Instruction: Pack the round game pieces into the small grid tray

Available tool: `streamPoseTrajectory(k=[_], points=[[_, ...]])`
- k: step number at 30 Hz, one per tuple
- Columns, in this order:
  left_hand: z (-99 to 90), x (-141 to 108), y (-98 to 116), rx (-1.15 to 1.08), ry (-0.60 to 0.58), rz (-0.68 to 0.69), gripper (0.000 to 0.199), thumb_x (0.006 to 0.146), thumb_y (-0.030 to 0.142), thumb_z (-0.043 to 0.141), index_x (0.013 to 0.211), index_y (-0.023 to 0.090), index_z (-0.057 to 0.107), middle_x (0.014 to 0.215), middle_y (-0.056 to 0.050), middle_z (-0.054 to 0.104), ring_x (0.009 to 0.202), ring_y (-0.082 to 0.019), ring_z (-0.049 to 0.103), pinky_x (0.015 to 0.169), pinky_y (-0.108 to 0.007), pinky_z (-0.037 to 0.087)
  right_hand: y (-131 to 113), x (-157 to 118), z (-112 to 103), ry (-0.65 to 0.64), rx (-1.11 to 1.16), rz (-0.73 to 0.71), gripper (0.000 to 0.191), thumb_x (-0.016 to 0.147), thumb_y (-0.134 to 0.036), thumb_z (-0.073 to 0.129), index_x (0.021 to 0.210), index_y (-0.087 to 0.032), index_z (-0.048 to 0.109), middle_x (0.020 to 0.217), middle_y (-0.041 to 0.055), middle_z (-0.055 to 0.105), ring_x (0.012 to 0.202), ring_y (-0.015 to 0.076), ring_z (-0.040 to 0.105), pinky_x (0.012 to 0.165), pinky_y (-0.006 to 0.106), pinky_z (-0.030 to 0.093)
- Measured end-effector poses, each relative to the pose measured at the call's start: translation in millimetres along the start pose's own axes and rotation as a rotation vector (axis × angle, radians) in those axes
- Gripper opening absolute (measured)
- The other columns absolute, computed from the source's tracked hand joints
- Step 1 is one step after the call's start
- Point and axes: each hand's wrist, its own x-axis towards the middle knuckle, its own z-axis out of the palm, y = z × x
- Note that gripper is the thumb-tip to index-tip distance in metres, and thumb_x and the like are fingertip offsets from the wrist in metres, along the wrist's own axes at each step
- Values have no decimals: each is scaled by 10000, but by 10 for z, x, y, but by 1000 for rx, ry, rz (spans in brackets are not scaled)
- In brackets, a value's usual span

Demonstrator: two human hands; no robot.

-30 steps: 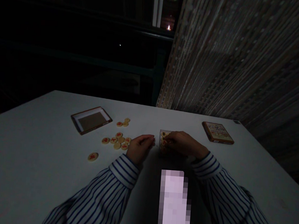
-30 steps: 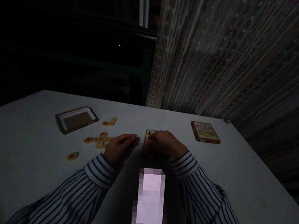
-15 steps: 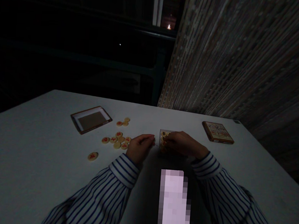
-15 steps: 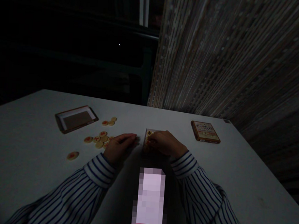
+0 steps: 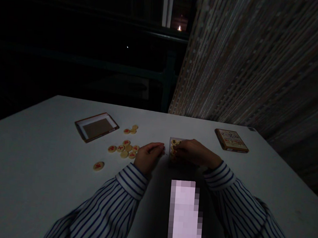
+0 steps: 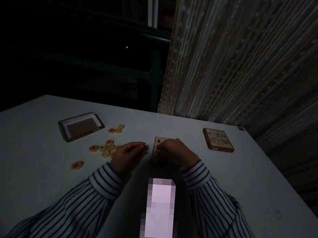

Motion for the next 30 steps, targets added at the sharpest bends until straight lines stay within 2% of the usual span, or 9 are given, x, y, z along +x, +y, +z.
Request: streamPoseTrajectory(k=[30], points=[[2,28,-59,-54,-3,-22,279,533,328,710,719,127,657,608,-29,651,579,-117,577,582,-239,458,38,-1,26,29,-13,-20,207,826,-249,425,903,-189,607,893,48,643,778,149,568,632,236,344]])
